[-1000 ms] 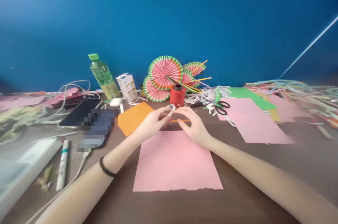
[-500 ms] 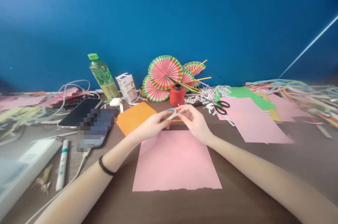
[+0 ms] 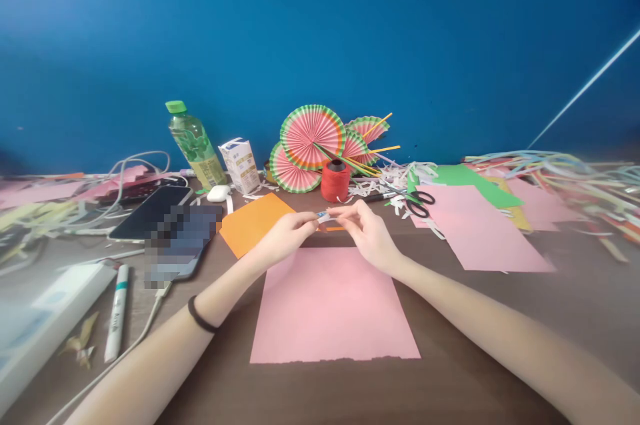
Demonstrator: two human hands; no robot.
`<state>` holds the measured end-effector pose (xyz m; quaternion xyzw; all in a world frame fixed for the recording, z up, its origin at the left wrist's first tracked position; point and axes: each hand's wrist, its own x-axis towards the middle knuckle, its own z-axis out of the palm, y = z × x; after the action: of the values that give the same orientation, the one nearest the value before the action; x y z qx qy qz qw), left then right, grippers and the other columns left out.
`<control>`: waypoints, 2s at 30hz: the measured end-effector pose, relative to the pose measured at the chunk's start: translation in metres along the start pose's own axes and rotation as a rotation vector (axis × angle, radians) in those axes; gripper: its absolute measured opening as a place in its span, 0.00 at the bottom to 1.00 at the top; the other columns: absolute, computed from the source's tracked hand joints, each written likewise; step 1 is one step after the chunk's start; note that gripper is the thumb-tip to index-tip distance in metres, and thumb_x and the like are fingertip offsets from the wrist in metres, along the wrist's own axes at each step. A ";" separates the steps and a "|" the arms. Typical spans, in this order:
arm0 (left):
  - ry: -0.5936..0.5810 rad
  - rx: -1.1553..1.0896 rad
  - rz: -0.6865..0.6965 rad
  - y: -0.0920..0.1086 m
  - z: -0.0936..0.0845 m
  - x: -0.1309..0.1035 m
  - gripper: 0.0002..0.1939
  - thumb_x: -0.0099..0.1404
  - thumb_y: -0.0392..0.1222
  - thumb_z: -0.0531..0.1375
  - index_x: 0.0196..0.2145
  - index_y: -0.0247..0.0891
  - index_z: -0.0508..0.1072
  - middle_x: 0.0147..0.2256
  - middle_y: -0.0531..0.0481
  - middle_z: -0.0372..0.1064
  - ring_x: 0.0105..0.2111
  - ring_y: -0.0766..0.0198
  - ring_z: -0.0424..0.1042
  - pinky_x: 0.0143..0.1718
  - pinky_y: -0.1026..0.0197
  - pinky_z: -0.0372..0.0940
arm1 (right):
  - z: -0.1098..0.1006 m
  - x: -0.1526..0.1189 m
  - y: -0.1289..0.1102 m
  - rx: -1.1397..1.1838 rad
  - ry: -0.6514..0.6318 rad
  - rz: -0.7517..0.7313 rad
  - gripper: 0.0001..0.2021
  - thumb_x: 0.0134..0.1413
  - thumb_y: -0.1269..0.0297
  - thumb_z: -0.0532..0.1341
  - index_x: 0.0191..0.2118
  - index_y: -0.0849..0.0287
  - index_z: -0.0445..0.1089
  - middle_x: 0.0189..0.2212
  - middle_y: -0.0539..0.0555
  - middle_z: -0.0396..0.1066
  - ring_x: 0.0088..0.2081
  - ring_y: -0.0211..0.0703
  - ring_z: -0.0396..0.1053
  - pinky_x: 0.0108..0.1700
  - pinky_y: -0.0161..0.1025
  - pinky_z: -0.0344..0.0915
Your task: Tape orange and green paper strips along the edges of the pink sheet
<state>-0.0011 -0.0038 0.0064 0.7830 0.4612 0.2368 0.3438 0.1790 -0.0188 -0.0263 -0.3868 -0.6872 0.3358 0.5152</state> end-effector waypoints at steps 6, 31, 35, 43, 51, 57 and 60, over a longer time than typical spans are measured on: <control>0.021 -0.127 -0.029 -0.003 0.002 0.002 0.17 0.57 0.45 0.47 0.32 0.35 0.73 0.31 0.51 0.67 0.30 0.64 0.61 0.32 0.64 0.57 | -0.001 -0.001 0.002 0.024 -0.060 -0.045 0.04 0.57 0.64 0.51 0.32 0.55 0.55 0.46 0.58 0.68 0.49 0.42 0.65 0.48 0.47 0.63; 0.053 -0.105 0.022 -0.007 0.002 0.003 0.17 0.59 0.45 0.48 0.33 0.34 0.72 0.28 0.52 0.68 0.29 0.63 0.65 0.30 0.64 0.59 | -0.004 0.011 0.011 0.462 -0.177 0.146 0.11 0.53 0.58 0.56 0.27 0.55 0.53 0.51 0.56 0.64 0.53 0.44 0.61 0.53 0.51 0.55; 0.143 -0.047 0.015 -0.016 -0.009 0.007 0.17 0.60 0.44 0.46 0.33 0.35 0.71 0.27 0.52 0.66 0.27 0.65 0.63 0.30 0.64 0.58 | -0.012 0.018 0.012 0.537 -0.055 0.198 0.13 0.51 0.56 0.56 0.26 0.55 0.51 0.48 0.56 0.67 0.51 0.43 0.63 0.51 0.49 0.58; 0.338 0.774 0.099 -0.051 -0.017 0.015 0.13 0.62 0.41 0.47 0.32 0.38 0.71 0.33 0.46 0.69 0.39 0.54 0.62 0.42 0.50 0.51 | -0.022 0.024 0.022 0.458 0.114 0.327 0.07 0.45 0.62 0.58 0.27 0.57 0.58 0.30 0.51 0.72 0.33 0.40 0.70 0.38 0.41 0.64; 0.329 0.871 0.240 -0.049 -0.013 0.013 0.14 0.60 0.35 0.50 0.42 0.40 0.70 0.40 0.44 0.68 0.45 0.54 0.61 0.46 0.50 0.52 | -0.023 0.025 0.021 0.395 0.101 0.357 0.10 0.42 0.59 0.60 0.27 0.58 0.61 0.24 0.48 0.67 0.26 0.35 0.65 0.32 0.36 0.62; -0.008 0.650 0.454 -0.032 0.007 0.008 0.17 0.62 0.36 0.48 0.48 0.40 0.67 0.47 0.46 0.64 0.45 0.59 0.62 0.47 0.56 0.56 | -0.026 0.025 0.025 0.122 0.067 0.416 0.13 0.41 0.55 0.61 0.25 0.59 0.61 0.20 0.48 0.65 0.23 0.36 0.63 0.24 0.33 0.56; -0.006 0.628 0.457 -0.032 0.014 0.005 0.18 0.62 0.37 0.49 0.49 0.38 0.67 0.47 0.44 0.64 0.46 0.58 0.61 0.49 0.54 0.55 | -0.027 0.024 0.025 -0.065 0.029 0.367 0.12 0.41 0.57 0.60 0.22 0.60 0.61 0.19 0.47 0.63 0.24 0.36 0.61 0.27 0.35 0.55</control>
<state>-0.0068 0.0070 -0.0266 0.9333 0.3240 0.1524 0.0273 0.2058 0.0160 -0.0301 -0.5269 -0.6080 0.3963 0.4423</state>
